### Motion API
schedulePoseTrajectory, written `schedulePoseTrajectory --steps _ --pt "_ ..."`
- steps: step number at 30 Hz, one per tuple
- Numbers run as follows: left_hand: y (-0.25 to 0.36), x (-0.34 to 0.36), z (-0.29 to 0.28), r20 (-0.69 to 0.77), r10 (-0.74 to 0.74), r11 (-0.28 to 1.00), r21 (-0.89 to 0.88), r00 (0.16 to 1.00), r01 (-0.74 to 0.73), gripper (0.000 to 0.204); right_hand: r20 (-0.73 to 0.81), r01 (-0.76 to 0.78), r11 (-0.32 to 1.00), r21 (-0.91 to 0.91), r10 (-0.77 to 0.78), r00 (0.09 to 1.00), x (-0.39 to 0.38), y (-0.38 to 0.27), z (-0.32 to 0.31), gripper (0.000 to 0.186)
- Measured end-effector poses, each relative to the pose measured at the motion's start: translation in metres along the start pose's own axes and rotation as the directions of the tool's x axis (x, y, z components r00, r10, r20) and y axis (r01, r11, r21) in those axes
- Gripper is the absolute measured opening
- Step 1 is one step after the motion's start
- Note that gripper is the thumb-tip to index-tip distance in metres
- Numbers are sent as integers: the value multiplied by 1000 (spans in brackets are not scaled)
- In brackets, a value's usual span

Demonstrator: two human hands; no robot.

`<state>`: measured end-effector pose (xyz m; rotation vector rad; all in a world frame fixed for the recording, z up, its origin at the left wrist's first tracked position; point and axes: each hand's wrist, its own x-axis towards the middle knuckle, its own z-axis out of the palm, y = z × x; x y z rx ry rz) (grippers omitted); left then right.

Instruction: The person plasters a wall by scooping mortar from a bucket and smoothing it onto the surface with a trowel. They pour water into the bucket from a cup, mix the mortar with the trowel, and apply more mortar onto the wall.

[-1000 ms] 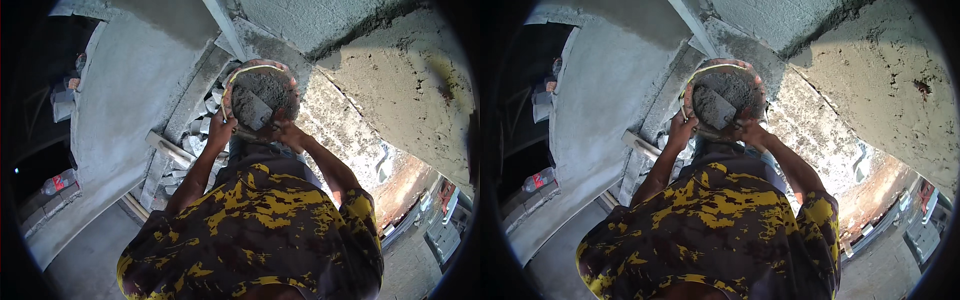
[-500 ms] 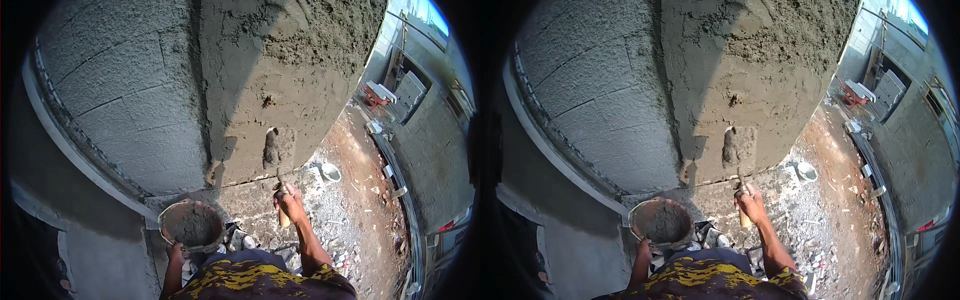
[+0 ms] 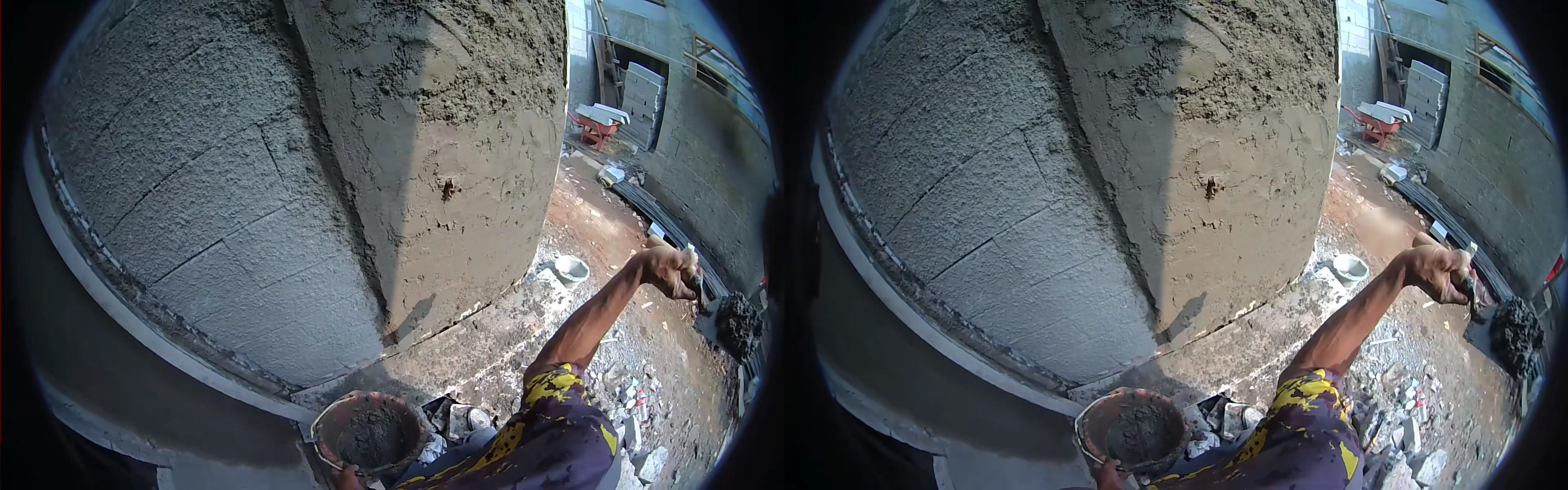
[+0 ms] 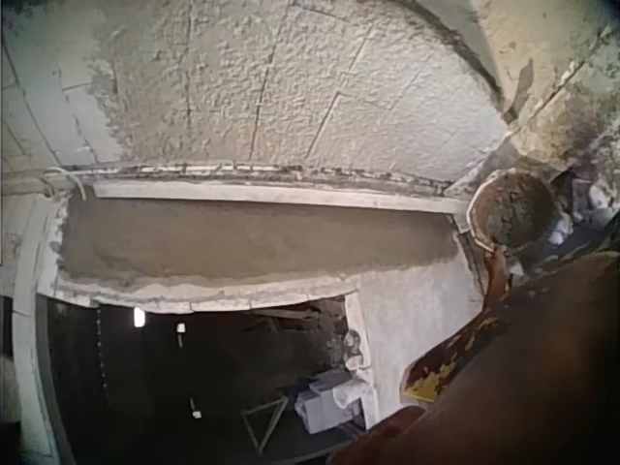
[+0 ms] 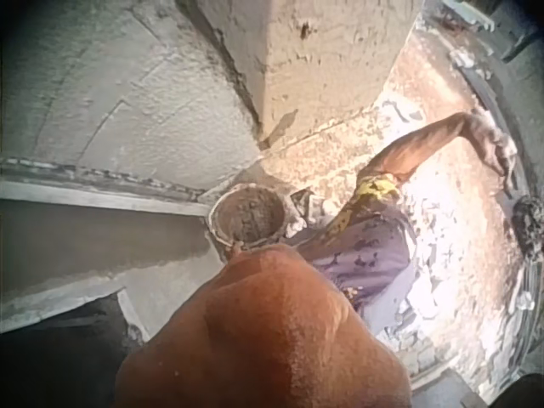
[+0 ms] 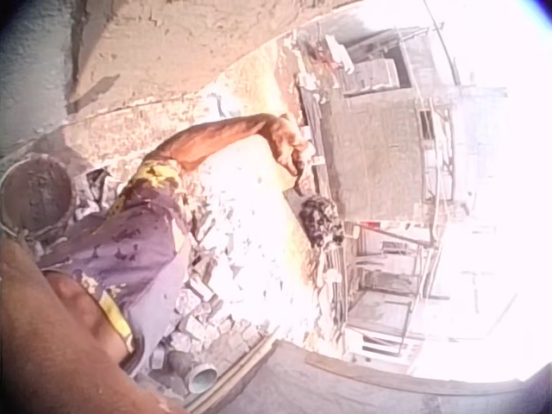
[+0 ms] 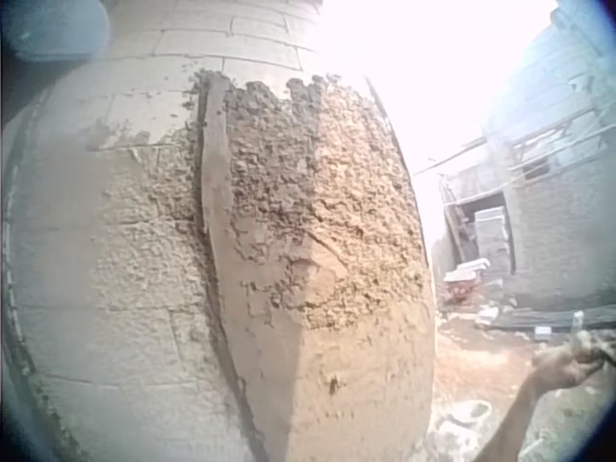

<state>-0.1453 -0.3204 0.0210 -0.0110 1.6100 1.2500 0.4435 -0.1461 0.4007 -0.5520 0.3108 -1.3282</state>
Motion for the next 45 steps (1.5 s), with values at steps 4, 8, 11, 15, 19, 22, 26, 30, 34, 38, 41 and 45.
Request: schedulePoseTrajectory --steps 4,8,11,15,19,22,26,30,34,38,41,45 --pt "-12 -17 -29 -151 -112 994 -36 982 107 30 945 -303 953 -2 101 310 -207 -76 -73 17" --pt "-12 17 -39 -154 -47 997 -64 987 37 29 849 -586 801 -121 -223 -480 -256 -114 -306 23" --pt "-24 17 -36 -100 315 876 415 944 -248 39 677 -482 816 -320 -159 -718 -200 -133 -374 24" --pt "-46 16 -33 85 586 582 648 806 -492 39 555 -424 400 -812 305 -774 -216 -123 -293 22" --pt "-35 -12 10 271 722 399 588 636 -704 30 569 -663 -105 -741 425 -704 -267 -107 -148 25" --pt "-56 27 13 -8 472 868 178 882 -463 47 497 -561 -394 -728 261 -828 -324 -141 -97 31" --pt "-57 -4 30 470 691 116 678 549 -726 38 457 -516 -470 -716 243 -856 -366 -201 -37 29" --pt "-95 35 33 63 733 667 126 677 -734 42 508 -538 -281 -795 176 -843 -357 -217 -11 30" --pt "-52 -7 58 417 691 200 674 590 -711 48 538 -530 98 -842 97 -837 -340 -207 7 30" --pt "-58 17 60 34 579 805 129 814 -578 45 705 -635 551 -541 -114 -700 -354 -209 3 37" --pt "-33 11 68 521 638 2 735 568 -678 50 760 -553 787 -274 -176 -626 -363 -186 -7 43" --pt "-29 -9 89 550 618 -54 743 562 -667 45 617 -375 927 18 -306 -725 -341 -178 -22 38"
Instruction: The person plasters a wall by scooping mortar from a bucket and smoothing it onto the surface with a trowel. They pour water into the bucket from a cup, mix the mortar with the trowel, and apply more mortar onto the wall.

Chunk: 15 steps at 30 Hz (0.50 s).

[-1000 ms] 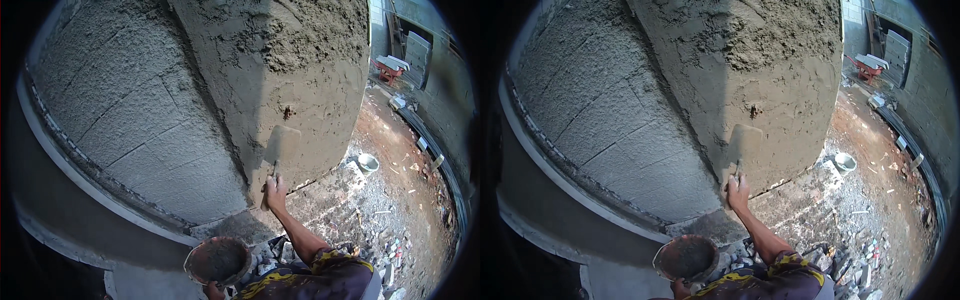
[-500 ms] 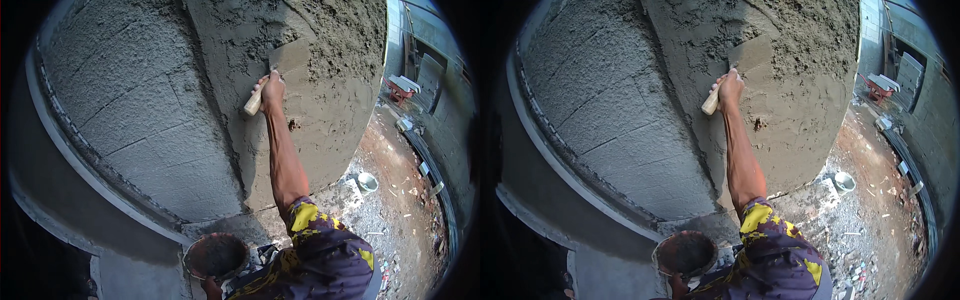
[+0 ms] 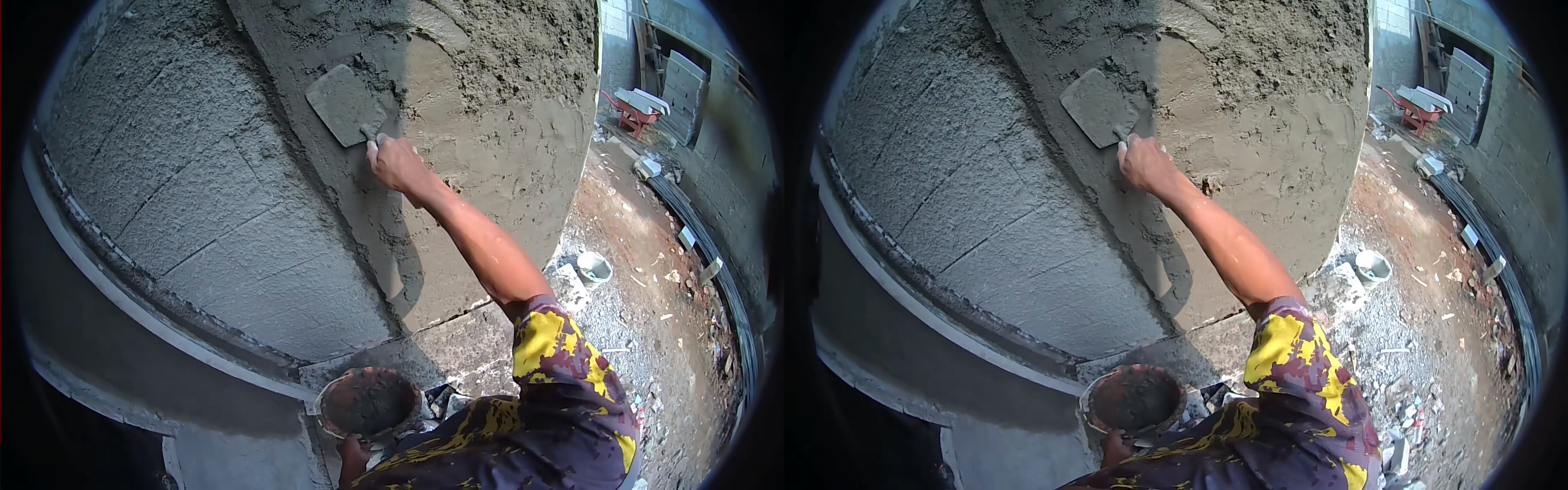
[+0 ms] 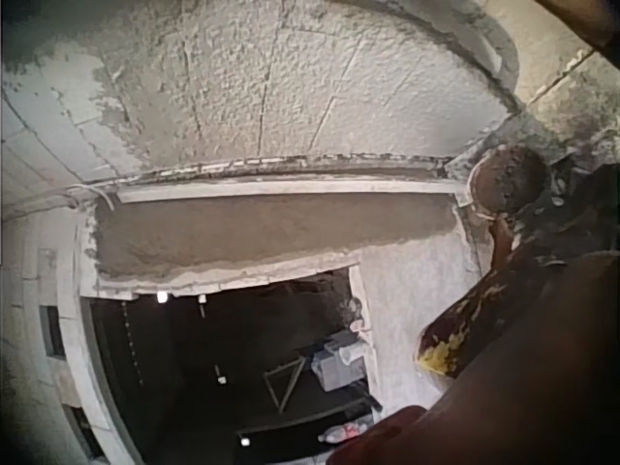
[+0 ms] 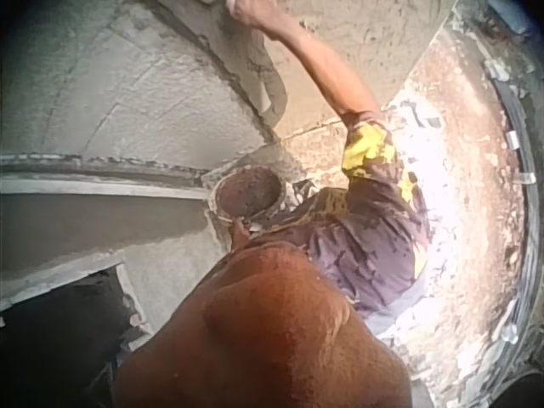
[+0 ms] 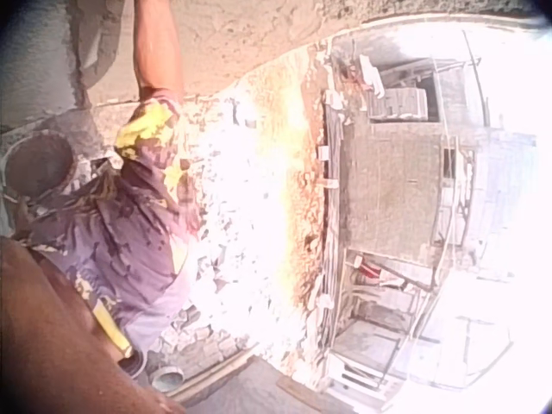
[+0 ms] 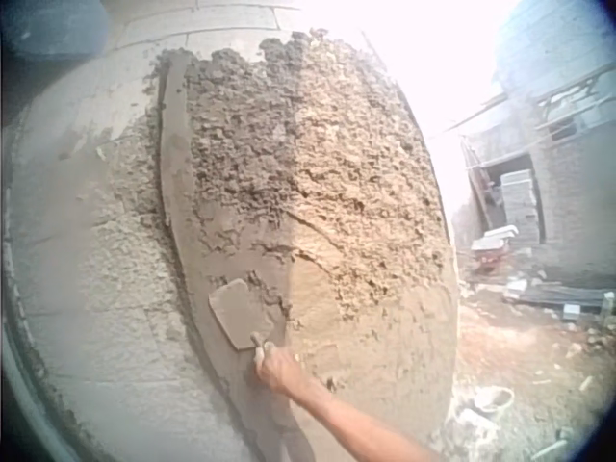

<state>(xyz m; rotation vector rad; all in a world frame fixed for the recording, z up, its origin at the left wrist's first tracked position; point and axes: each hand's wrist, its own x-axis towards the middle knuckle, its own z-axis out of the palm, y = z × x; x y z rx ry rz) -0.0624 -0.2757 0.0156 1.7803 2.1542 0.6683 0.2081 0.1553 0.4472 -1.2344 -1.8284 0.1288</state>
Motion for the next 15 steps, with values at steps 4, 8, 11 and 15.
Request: schedulePoseTrajectory --steps 4,8,11,15 --pt "-7 -5 32 56 -503 663 -615 862 427 39 11 37 949 -314 -35 999 -5 29 -60 36" --pt "23 2 26 354 -735 -73 -889 579 451 38 -235 -69 967 -246 10 972 36 58 -105 38" --pt "29 -5 16 386 -740 -73 -860 551 504 40 -371 -106 994 15 104 923 30 70 -76 41" --pt "39 -1 17 323 -723 -16 -891 610 453 40 -135 -155 840 521 260 956 14 34 6 42"
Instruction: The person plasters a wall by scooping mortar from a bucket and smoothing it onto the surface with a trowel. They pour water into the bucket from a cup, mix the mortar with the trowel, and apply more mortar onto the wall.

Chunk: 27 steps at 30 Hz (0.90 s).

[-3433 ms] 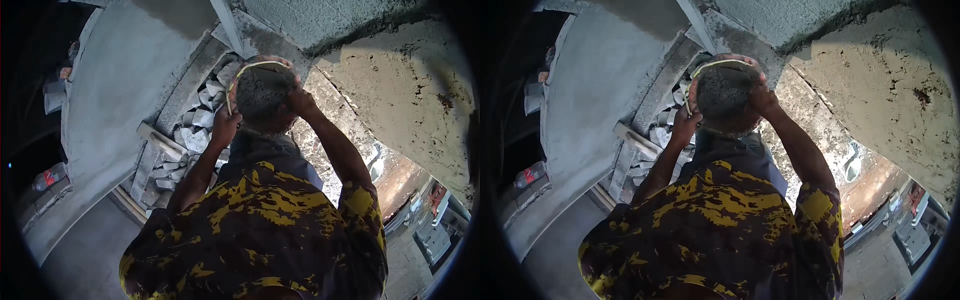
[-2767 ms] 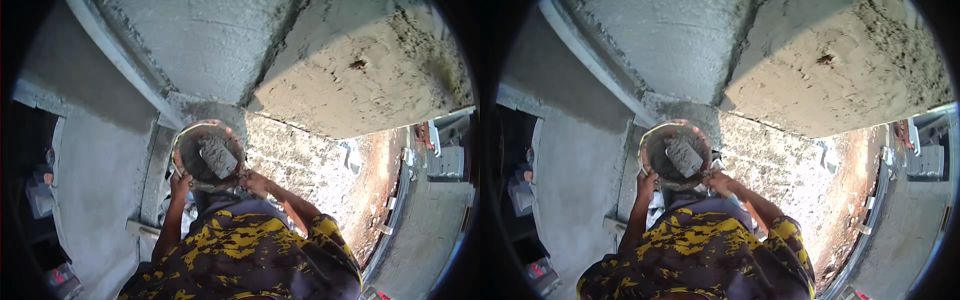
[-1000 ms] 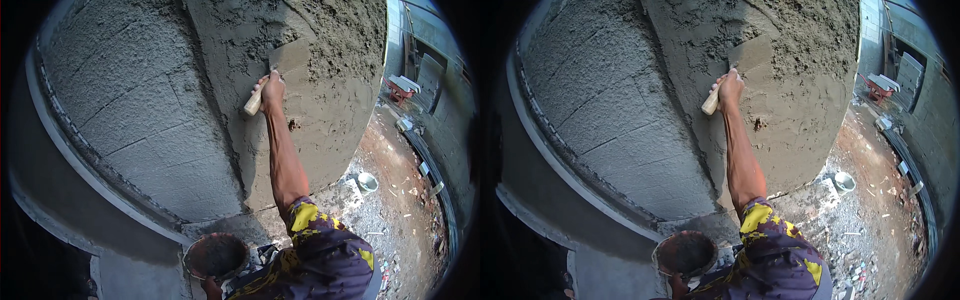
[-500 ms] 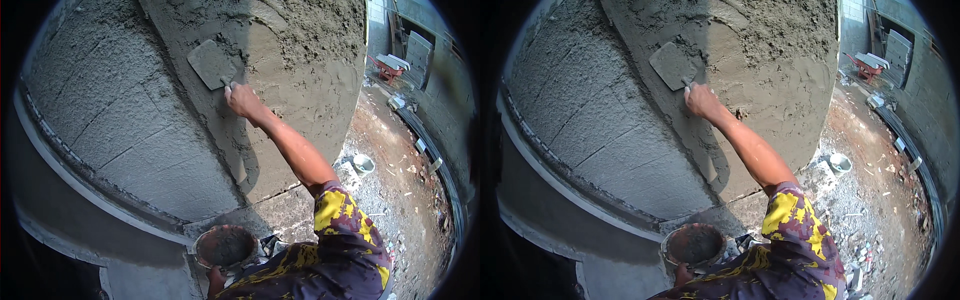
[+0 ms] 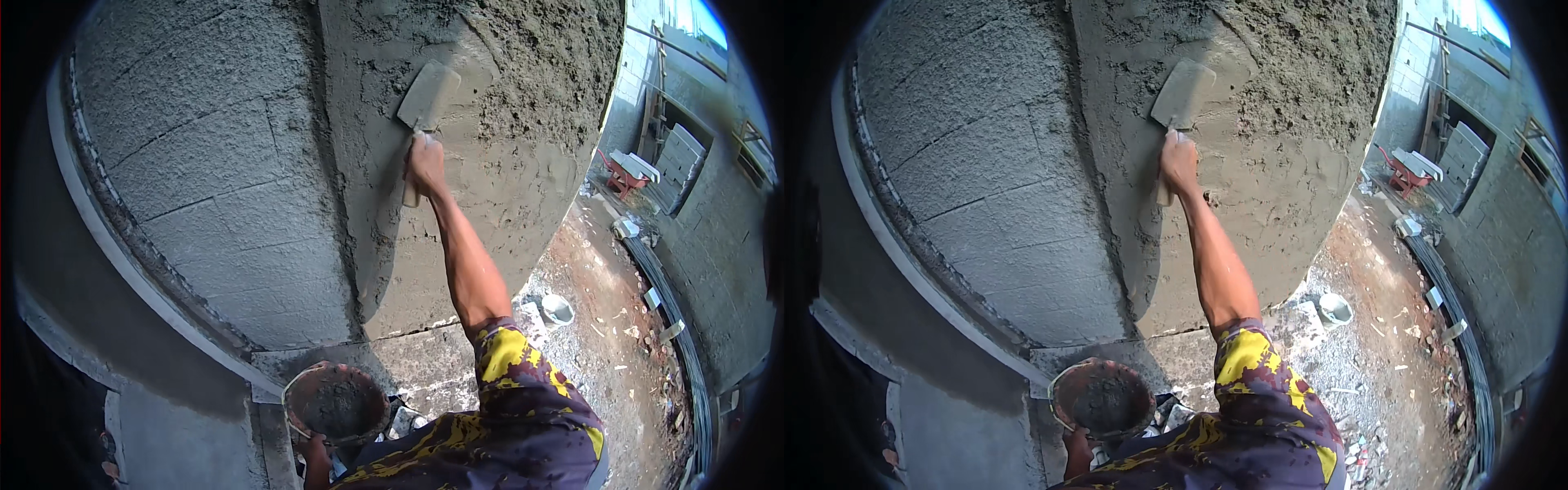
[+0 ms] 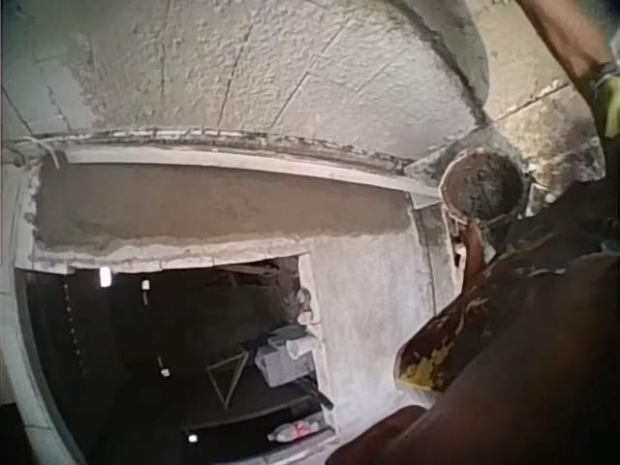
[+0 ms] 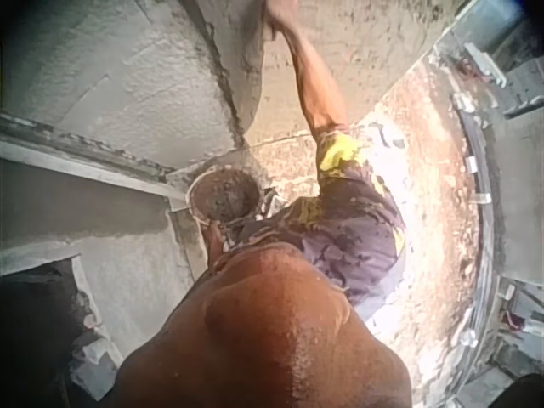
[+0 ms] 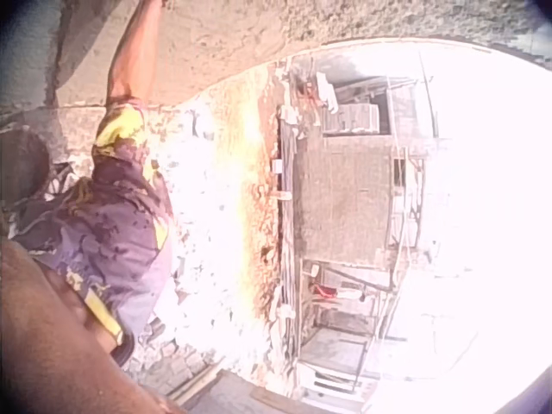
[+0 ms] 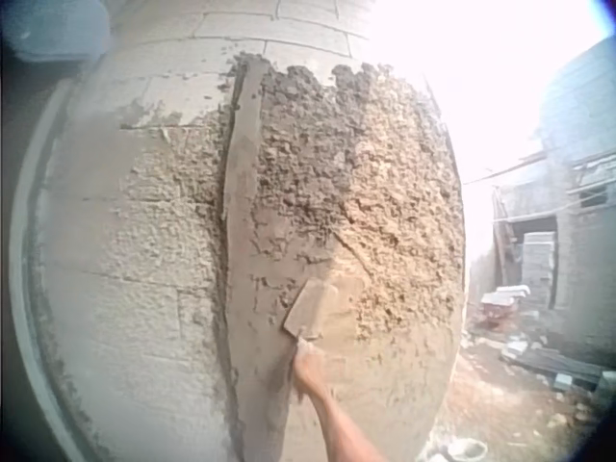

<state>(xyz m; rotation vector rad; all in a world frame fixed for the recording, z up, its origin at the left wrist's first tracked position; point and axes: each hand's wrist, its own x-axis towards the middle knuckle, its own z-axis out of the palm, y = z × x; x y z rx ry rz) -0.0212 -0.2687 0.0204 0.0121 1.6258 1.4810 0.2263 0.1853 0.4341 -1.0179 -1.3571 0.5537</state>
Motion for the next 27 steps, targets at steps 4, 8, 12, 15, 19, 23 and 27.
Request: schedulePoseTrajectory --steps 4,8,12,15,19,23,27 --pt "-41 36 -31 23 74 995 -71 997 -72 38 266 242 878 -412 -138 954 -100 50 51 40" --pt "-19 -11 -28 5 166 986 -13 986 -166 31 526 119 761 -638 317 789 -236 114 8 42" --pt "-17 -36 -40 -31 137 989 68 990 -134 22 922 322 868 -379 323 214 -343 129 -14 36" --pt "-16 -47 -27 -90 134 990 48 987 -130 19 860 648 673 -357 508 -53 -359 107 12 38" --pt "-18 -56 -20 -76 372 878 352 925 -324 22 962 883 459 -95 270 -36 -389 163 75 27" --pt "-10 -88 -10 -72 278 928 277 958 -248 20 929 830 425 361 -84 -361 -497 189 60 28" --pt "-25 -110 -14 -233 261 956 195 937 -218 10 895 835 435 337 126 -427 -456 126 70 32"
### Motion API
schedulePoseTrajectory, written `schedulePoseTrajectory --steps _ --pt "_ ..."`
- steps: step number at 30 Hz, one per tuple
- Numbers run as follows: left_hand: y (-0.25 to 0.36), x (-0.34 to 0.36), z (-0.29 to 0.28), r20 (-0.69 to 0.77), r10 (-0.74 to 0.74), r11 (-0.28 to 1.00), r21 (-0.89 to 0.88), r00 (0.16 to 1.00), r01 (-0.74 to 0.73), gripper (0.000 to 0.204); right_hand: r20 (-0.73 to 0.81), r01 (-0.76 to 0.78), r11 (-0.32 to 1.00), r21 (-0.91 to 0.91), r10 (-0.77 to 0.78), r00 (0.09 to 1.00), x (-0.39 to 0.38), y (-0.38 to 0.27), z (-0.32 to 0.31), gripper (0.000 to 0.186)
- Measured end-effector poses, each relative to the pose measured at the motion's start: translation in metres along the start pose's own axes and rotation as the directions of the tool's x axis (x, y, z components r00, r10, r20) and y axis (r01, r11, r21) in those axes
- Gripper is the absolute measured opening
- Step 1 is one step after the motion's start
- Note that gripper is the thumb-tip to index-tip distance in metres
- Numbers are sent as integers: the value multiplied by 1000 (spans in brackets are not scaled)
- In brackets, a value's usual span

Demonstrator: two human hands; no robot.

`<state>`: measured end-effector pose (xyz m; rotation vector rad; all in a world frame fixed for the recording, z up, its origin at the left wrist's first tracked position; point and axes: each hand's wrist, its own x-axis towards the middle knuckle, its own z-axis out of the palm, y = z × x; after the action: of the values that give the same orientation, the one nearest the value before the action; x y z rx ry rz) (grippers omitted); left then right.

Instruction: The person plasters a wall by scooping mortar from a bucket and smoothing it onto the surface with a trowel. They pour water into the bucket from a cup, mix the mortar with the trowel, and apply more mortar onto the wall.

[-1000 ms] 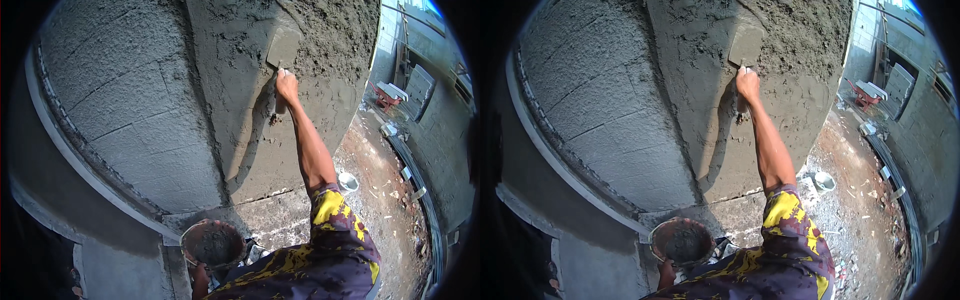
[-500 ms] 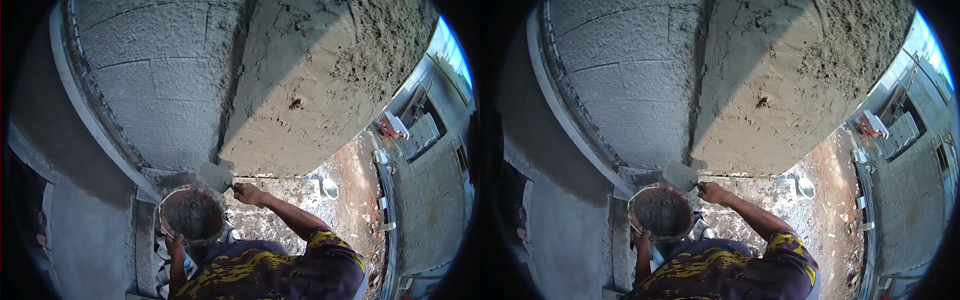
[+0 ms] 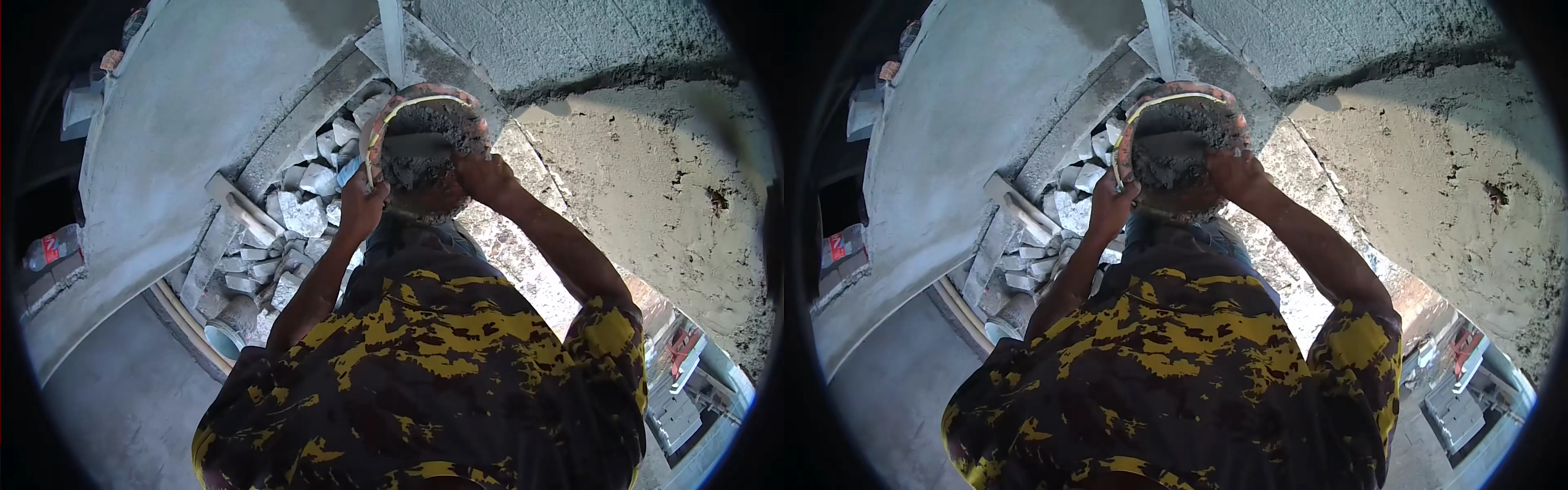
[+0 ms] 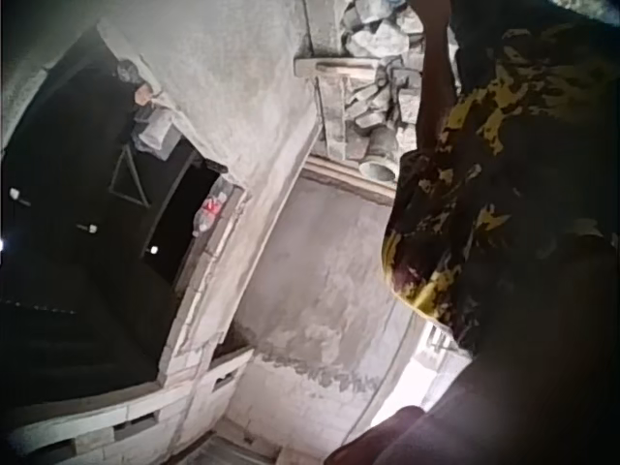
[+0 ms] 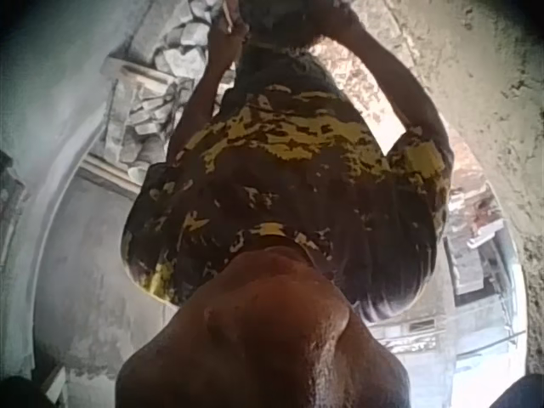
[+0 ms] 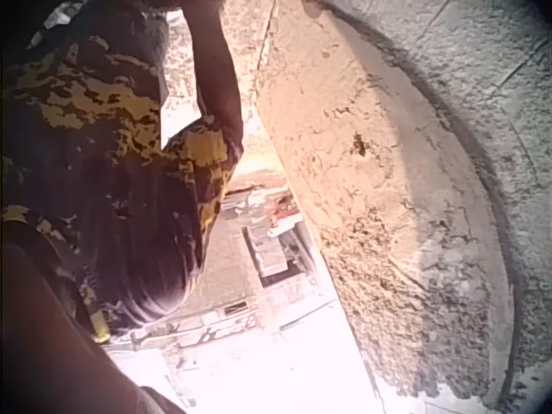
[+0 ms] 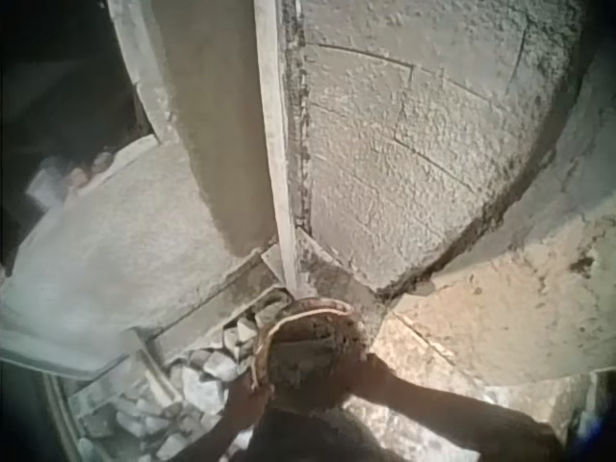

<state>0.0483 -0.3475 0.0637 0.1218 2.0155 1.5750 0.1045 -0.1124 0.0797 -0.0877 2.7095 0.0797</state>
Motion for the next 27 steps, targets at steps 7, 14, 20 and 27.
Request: schedulePoseTrajectory --steps 7,14,20,27 --pt "-8 3 9 -79 67 995 -64 995 -72 15 142 -79 949 305 36 989 -12 -34 43 42" --pt "3 -11 15 -34 26 998 -54 999 -28 15 -221 -112 993 38 118 968 7 38 65 24" --pt "-10 -16 14 -74 64 998 -10 995 -65 24 72 75 996 58 -79 994 -24 12 -9 32" --pt "-12 7 20 -144 212 977 24 967 -211 21 -218 -120 983 138 149 965 21 -4 60 56"
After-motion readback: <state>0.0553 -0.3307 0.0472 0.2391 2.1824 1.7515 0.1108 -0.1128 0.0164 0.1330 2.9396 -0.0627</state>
